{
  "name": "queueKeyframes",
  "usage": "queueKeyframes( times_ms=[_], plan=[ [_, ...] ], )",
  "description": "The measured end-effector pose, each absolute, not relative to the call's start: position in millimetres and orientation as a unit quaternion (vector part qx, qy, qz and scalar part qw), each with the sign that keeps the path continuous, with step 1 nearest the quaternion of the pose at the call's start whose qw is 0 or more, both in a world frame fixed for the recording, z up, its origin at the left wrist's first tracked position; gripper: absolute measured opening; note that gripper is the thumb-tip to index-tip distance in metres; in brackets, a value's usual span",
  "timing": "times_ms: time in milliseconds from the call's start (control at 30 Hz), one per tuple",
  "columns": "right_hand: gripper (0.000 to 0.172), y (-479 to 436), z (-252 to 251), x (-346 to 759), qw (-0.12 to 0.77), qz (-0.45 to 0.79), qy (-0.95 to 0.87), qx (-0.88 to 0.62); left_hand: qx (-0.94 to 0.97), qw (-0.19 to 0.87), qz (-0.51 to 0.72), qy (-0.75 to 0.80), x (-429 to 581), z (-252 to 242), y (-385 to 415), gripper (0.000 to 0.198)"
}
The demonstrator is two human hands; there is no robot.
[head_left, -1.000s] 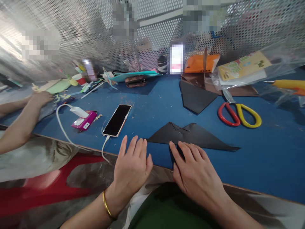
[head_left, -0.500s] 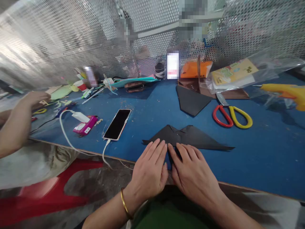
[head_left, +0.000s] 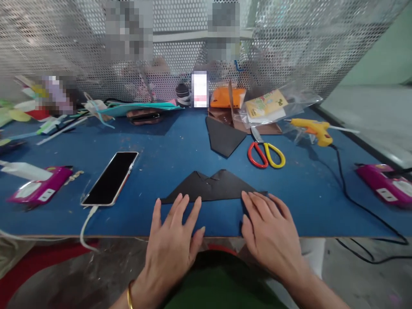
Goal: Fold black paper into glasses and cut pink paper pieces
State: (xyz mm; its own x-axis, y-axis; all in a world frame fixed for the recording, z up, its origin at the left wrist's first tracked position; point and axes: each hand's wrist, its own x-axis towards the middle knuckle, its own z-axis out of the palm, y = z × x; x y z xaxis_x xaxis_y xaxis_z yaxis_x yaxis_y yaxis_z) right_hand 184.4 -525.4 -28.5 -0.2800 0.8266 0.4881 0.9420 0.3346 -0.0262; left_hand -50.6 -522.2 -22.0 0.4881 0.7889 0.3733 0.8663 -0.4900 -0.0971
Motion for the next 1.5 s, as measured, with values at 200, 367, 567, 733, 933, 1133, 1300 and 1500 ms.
queueKeyframes(
  times_ms=[200, 367, 567, 733, 933, 1133, 1300, 1500],
  plan=[
    [0.044, -529, -29, 215, 0.198, -0.176, -0.775, -0.574, -0.854, 0.175, -0.111, -0.477, -43, -19, -522, 0.053],
    [0.046, -532, -21, 194, 0.197, -0.184, -0.753, -0.6, -0.844, 0.178, -0.101, -0.496, -33, -16, -523, 0.055],
    [0.046, -526, -19, 147, 0.258, -0.078, -0.848, -0.457, -0.842, 0.164, -0.11, -0.503, -31, -13, -524, 0.049],
    [0.049, -521, -27, 131, 0.242, -0.064, -0.858, -0.449, -0.85, 0.163, -0.123, -0.485, -34, -14, -523, 0.049],
    [0.047, -522, -25, 140, 0.231, -0.117, -0.842, -0.474, -0.853, 0.163, -0.122, -0.48, -33, -10, -520, 0.047],
    [0.043, -521, -24, 180, 0.191, -0.183, -0.802, -0.535, -0.852, 0.149, -0.147, -0.48, -41, -8, -519, 0.044],
    [0.042, -525, -27, 207, 0.184, -0.213, -0.79, -0.544, -0.845, 0.179, -0.15, -0.48, -65, -8, -519, 0.043],
    [0.041, -528, -31, 208, 0.202, -0.199, -0.784, -0.552, -0.829, 0.208, -0.132, -0.502, -97, -6, -527, 0.046]
  ],
)
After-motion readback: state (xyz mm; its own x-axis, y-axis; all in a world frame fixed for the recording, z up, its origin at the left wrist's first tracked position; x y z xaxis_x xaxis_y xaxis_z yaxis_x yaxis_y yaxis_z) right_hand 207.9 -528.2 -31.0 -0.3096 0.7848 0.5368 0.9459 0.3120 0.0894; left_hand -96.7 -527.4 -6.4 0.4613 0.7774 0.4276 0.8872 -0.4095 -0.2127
